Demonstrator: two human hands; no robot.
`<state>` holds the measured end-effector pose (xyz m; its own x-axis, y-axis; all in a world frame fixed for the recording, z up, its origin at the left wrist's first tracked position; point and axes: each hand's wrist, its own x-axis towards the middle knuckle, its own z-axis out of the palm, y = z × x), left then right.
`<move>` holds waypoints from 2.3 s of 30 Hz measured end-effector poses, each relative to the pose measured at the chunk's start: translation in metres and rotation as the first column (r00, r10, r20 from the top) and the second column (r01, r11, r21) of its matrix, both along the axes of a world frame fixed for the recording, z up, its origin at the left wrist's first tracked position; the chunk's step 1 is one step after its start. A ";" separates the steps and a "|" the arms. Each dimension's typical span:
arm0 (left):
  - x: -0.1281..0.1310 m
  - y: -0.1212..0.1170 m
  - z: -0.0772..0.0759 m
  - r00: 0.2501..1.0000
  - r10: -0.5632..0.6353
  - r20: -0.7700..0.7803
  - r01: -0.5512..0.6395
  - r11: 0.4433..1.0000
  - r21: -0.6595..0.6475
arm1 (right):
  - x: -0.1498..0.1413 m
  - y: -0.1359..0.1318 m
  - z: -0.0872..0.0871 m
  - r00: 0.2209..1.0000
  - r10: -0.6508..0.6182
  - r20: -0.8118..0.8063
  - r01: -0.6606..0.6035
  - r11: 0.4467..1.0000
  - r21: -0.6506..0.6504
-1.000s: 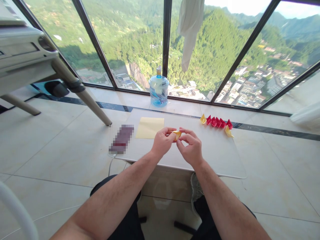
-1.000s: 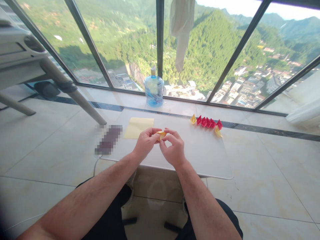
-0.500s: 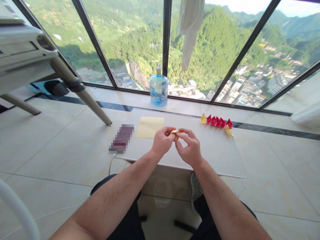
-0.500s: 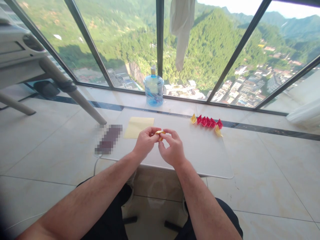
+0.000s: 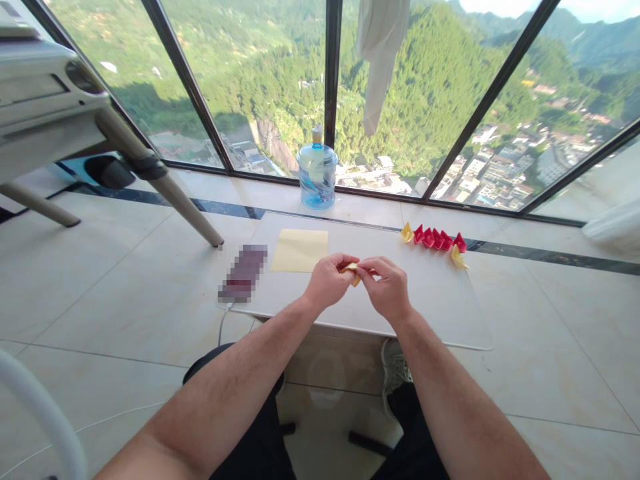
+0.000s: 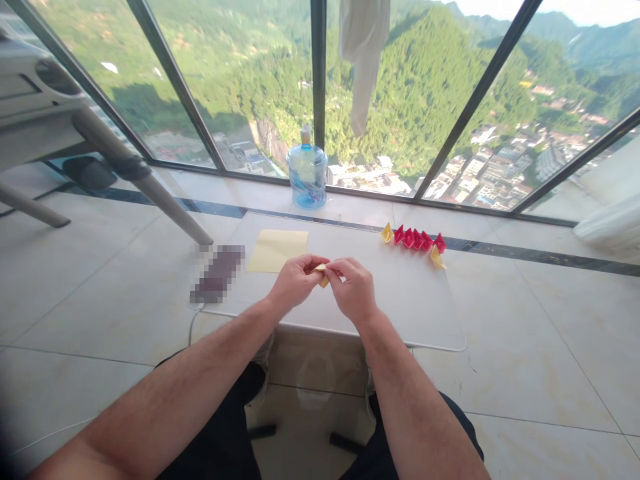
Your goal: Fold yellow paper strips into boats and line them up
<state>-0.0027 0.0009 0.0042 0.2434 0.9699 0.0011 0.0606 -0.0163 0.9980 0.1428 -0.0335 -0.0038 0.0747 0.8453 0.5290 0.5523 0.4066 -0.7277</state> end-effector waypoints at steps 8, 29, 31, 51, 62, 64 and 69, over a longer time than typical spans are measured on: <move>-0.002 0.002 0.002 0.993 -0.021 0.114 0.032 0.994 -0.103 | 0.002 0.002 0.001 0.992 -0.099 -0.082 0.076 0.965 -0.251; 0.008 0.000 -0.014 0.957 0.099 0.272 -0.037 0.974 -0.222 | -0.002 0.001 0.001 0.923 -0.118 -0.367 -0.034 0.923 -0.382; 0.009 0.000 -0.014 0.953 0.117 0.278 -0.053 0.973 -0.226 | -0.003 0.002 -0.002 0.900 -0.139 -0.413 -0.030 0.926 -0.376; 0.013 -0.003 -0.011 0.895 0.281 0.345 -0.203 0.948 -0.244 | -0.018 -0.009 -0.003 0.975 -0.217 0.045 0.220 0.972 -0.078; 0.015 -0.006 -0.016 0.917 0.044 0.398 0.022 0.987 -0.161 | -0.015 -0.007 -0.004 0.969 -0.229 0.094 0.236 0.969 -0.076; 0.015 -0.005 -0.019 0.933 0.039 0.357 0.006 0.992 -0.124 | -0.016 -0.007 -0.005 0.970 -0.226 0.084 0.233 0.970 -0.074; 0.013 -0.009 -0.017 0.988 0.062 0.141 -0.074 0.994 0.080 | -0.018 -0.007 -0.003 0.963 -0.257 0.080 0.263 0.961 -0.082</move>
<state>0.0104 -0.0078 -0.0133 0.1683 0.9792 0.1132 -0.0739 -0.1020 0.9920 0.1244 -0.0409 -0.0069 0.2647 0.8462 0.4625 0.6794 0.1768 -0.7121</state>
